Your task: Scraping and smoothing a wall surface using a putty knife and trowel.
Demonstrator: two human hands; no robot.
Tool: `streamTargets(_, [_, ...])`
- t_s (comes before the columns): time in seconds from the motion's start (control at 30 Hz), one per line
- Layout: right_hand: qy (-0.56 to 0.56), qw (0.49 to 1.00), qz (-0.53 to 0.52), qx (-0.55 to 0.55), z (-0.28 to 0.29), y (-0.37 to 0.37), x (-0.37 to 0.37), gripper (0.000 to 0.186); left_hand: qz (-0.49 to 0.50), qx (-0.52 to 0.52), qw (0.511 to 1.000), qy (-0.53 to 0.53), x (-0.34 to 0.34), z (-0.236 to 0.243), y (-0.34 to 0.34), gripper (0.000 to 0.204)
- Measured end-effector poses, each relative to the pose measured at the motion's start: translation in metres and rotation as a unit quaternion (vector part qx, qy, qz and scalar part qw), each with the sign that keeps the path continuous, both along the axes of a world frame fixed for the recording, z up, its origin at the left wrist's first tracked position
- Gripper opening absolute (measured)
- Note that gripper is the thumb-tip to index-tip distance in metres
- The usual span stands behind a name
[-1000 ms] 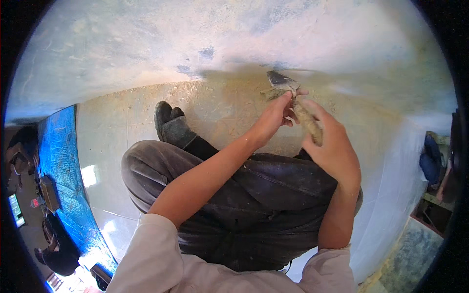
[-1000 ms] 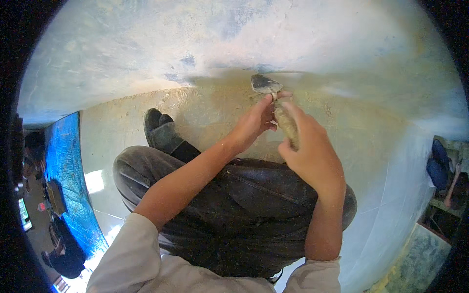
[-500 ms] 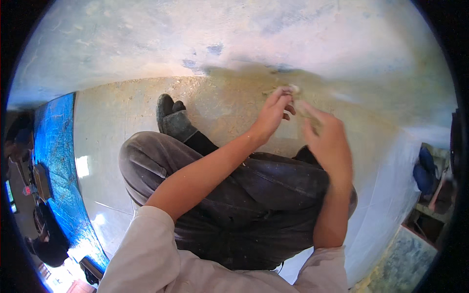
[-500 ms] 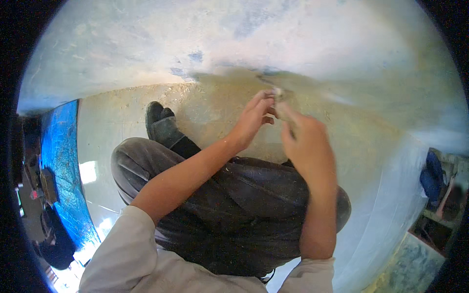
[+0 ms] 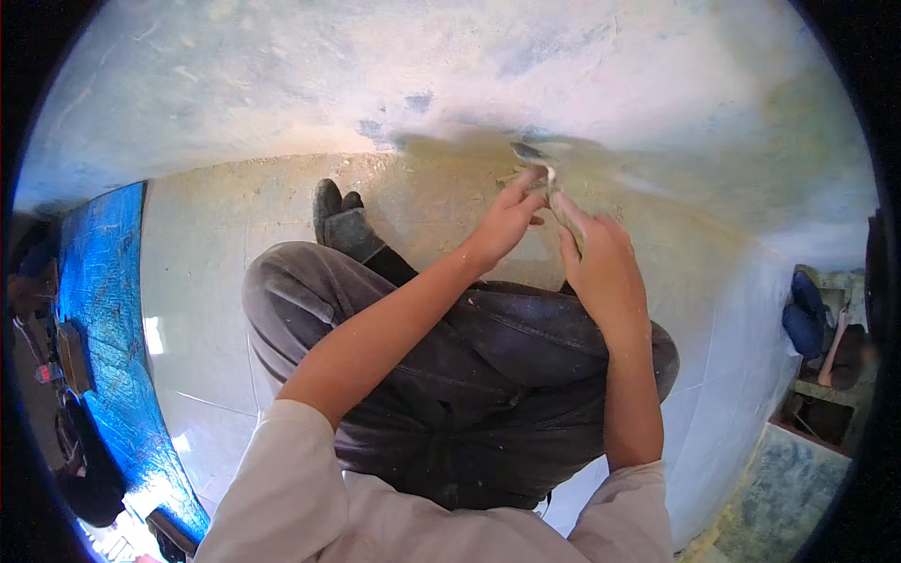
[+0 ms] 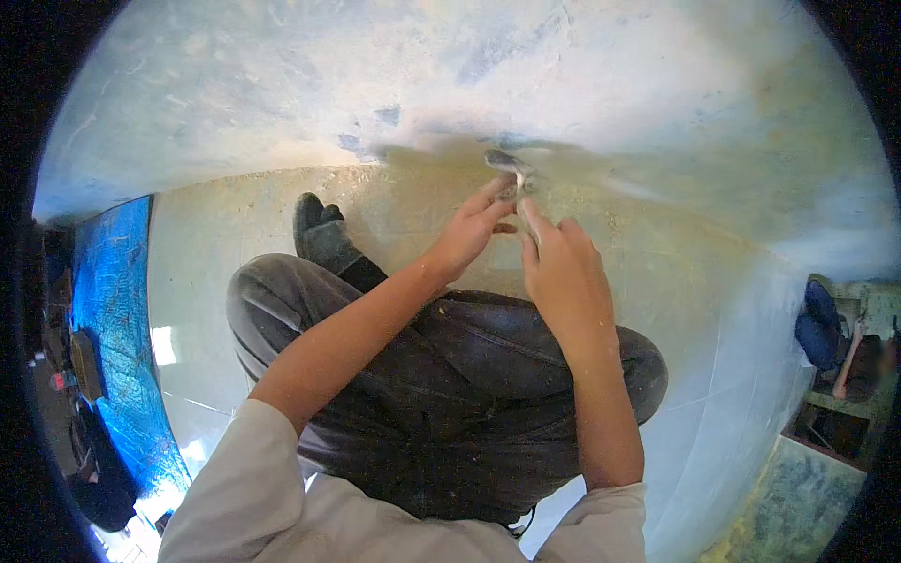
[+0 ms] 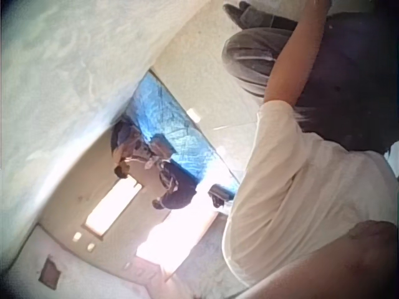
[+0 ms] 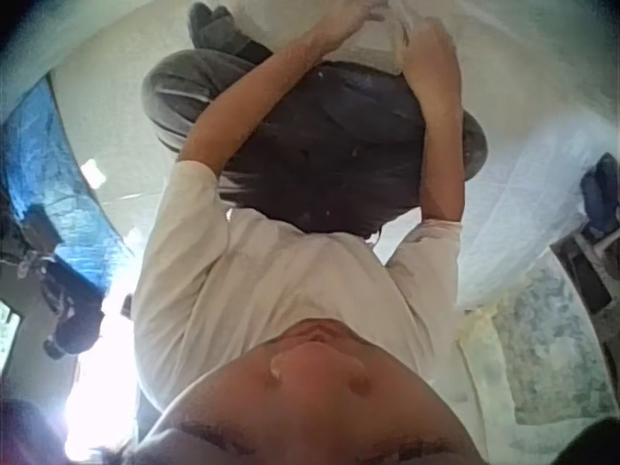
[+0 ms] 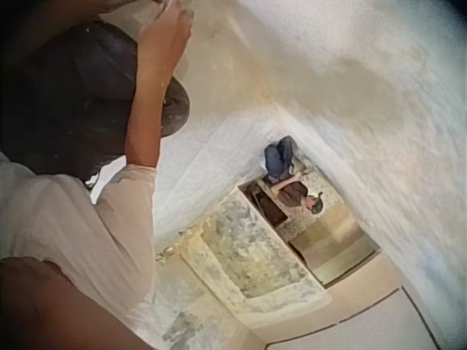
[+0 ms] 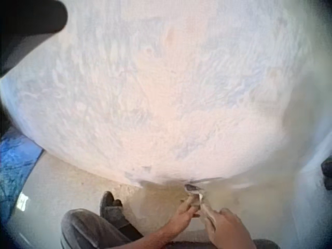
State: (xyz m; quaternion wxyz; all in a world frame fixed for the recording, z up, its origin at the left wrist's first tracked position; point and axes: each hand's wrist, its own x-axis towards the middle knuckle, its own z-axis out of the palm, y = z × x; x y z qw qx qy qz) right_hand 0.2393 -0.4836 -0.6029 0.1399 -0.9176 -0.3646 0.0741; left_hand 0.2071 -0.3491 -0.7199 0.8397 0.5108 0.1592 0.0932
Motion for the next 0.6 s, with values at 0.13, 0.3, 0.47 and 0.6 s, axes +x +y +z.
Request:
streamTargets(0.13, [0.023,0.999,-0.018,-0.013,0.020,-0.008,-0.021,0.039,-0.071,-0.012,0.997,0.010,-0.016,0.013,0.010,0.062])
streamTargets(0.3, [0.014,0.999,-0.029,0.019,0.022,-0.002,-0.034,0.041,-0.062,-0.085,0.994,-0.016,-0.012,0.011,0.012,0.063])
streamTargets(0.47, [0.018,0.999,-0.035,0.025,0.016,0.014,-0.027,0.040,-0.081,-0.194,0.975,-0.077,-0.006,0.015,0.021,0.067])
streamTargets(0.6, [0.002,1.000,-0.005,0.018,0.013,0.027,-0.002,0.039,-0.071,-0.201,0.971,-0.106,0.005,0.004,0.018,0.070])
